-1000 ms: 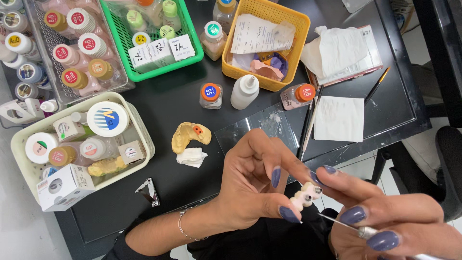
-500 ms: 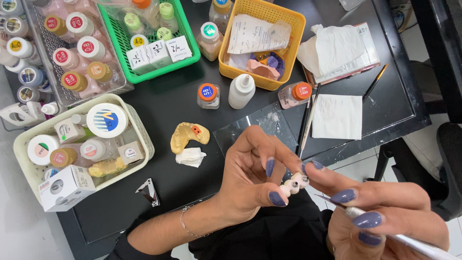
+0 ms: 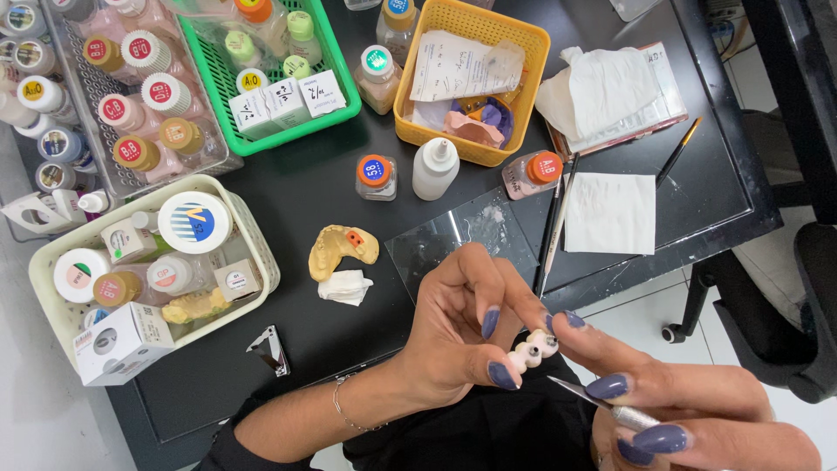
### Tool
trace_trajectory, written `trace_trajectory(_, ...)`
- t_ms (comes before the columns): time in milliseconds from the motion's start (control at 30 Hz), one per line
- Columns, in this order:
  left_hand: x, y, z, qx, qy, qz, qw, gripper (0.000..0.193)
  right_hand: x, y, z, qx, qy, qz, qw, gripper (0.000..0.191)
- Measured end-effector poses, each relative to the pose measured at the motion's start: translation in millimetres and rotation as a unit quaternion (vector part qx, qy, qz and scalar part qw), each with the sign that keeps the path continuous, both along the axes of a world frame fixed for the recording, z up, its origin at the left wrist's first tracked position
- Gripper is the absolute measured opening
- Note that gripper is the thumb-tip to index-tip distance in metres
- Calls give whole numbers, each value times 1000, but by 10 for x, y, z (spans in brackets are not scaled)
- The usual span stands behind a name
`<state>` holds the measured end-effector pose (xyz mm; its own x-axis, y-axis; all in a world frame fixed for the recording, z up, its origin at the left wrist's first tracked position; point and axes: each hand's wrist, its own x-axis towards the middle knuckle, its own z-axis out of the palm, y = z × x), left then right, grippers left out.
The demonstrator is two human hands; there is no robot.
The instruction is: The person holds a dental ceramic bridge in one hand and uses a fine brush to apply and shape porcelain paste on the crowns, dipping the brush and adding material over the teeth. They rotate the prosthesis to work on different surfaces and set it down on the glass work plate near a plaster dental model.
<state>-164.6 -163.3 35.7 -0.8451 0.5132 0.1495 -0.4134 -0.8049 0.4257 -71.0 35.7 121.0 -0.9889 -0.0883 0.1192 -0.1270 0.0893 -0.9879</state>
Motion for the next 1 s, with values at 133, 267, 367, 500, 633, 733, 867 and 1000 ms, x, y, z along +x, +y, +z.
trace_trajectory(133,9,3,-5,-9,2,-1,1000,48,-59,206,-33,-39,-41,59,997,25)
trace_trajectory(267,-6,-30,-5,-27,26,12,999,48,-8,241,-188,-61,-43,30,997,22)
trace_trajectory(367,-17,-77,7,-40,49,14,998,48,110,235,-236,-54,-15,43,997,20)
trace_trajectory(500,-13,-105,27,-39,25,-14,999,49,121,319,-290,-59,-19,60,996,19)
trace_trajectory(633,-24,-97,17,-36,41,-8,998,47,47,432,-297,-92,-67,61,992,19)
trace_trajectory(733,-27,-83,0,-35,47,-5,998,47,28,393,-261,-145,-123,59,980,21)
trace_trajectory(867,-29,-72,-9,-40,49,-9,998,48,36,206,-157,-92,0,80,993,25)
trace_trajectory(1000,-25,-75,-4,-35,46,-20,998,47,-70,180,-89,-63,9,90,994,26)
